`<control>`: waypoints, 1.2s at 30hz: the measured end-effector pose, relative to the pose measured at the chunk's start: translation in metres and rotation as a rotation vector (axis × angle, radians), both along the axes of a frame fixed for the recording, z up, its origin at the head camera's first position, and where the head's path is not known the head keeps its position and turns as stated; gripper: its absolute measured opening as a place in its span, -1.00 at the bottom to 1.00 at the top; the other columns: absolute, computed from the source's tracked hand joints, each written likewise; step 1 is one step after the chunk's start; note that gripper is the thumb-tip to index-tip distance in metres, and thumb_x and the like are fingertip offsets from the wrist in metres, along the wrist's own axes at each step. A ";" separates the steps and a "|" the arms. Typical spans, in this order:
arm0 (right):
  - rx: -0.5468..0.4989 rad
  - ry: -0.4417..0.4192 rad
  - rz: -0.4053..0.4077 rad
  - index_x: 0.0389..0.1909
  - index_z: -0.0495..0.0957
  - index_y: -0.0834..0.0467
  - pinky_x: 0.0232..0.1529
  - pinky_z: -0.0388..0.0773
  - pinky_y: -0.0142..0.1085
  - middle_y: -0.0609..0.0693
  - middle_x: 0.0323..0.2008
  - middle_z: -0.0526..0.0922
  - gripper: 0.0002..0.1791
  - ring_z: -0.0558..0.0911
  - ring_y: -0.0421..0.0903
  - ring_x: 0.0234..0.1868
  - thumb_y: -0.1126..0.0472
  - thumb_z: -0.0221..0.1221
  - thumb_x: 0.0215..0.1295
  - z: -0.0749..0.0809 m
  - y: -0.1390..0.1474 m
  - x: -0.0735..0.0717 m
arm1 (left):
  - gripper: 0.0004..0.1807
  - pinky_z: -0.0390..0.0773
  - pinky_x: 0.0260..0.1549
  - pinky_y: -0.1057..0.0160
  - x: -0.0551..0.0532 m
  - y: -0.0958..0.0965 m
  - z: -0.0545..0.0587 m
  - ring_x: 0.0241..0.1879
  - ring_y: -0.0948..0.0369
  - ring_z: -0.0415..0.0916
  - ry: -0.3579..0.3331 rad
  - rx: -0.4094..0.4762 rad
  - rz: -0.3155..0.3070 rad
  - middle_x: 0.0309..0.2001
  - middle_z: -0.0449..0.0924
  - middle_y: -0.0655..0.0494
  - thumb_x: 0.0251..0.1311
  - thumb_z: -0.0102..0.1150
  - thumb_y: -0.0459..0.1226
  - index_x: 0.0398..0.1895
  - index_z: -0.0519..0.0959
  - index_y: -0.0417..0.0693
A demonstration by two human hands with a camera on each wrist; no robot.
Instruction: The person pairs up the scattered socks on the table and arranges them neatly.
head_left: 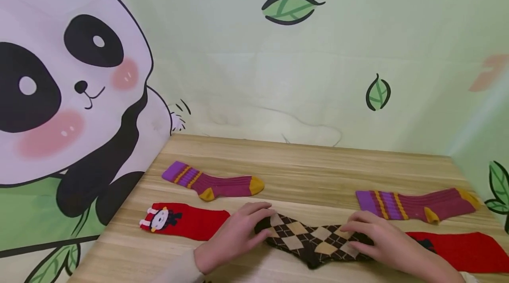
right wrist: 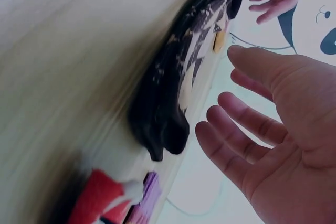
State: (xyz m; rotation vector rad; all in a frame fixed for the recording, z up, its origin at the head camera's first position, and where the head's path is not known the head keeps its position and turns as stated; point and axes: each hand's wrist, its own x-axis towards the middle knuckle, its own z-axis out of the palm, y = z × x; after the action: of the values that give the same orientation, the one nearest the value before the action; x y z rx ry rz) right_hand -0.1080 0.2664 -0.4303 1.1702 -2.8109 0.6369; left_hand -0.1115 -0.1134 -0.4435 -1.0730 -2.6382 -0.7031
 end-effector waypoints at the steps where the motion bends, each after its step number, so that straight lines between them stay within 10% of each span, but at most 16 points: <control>1: -0.003 0.003 0.004 0.02 0.71 -0.06 -0.31 0.55 -0.42 -0.25 -0.09 0.52 -0.72 0.49 -0.30 -0.22 0.09 0.40 0.30 -0.001 -0.002 0.000 | -0.52 0.54 0.21 0.07 0.000 0.001 0.000 0.27 0.07 0.51 0.005 0.000 -0.005 0.30 0.55 -0.05 0.31 0.39 -0.11 0.26 0.61 -0.03; 36: 0.108 -0.057 0.053 0.08 0.70 -0.16 -0.07 0.61 -0.21 -0.25 0.02 0.55 -0.63 0.48 -0.24 -0.01 -0.17 0.34 0.32 -0.013 -0.020 0.001 | -0.65 0.52 0.08 0.42 -0.015 0.037 -0.008 0.04 0.32 0.54 -0.027 -0.139 -0.206 0.02 0.65 0.19 0.29 0.40 -0.08 0.09 0.70 0.02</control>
State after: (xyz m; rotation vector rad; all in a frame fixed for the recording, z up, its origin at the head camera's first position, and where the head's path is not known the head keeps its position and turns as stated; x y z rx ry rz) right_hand -0.1073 0.2462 -0.4429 1.2678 -2.9034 0.5361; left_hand -0.1264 -0.0761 -0.4519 -1.3982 -2.6579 -0.5816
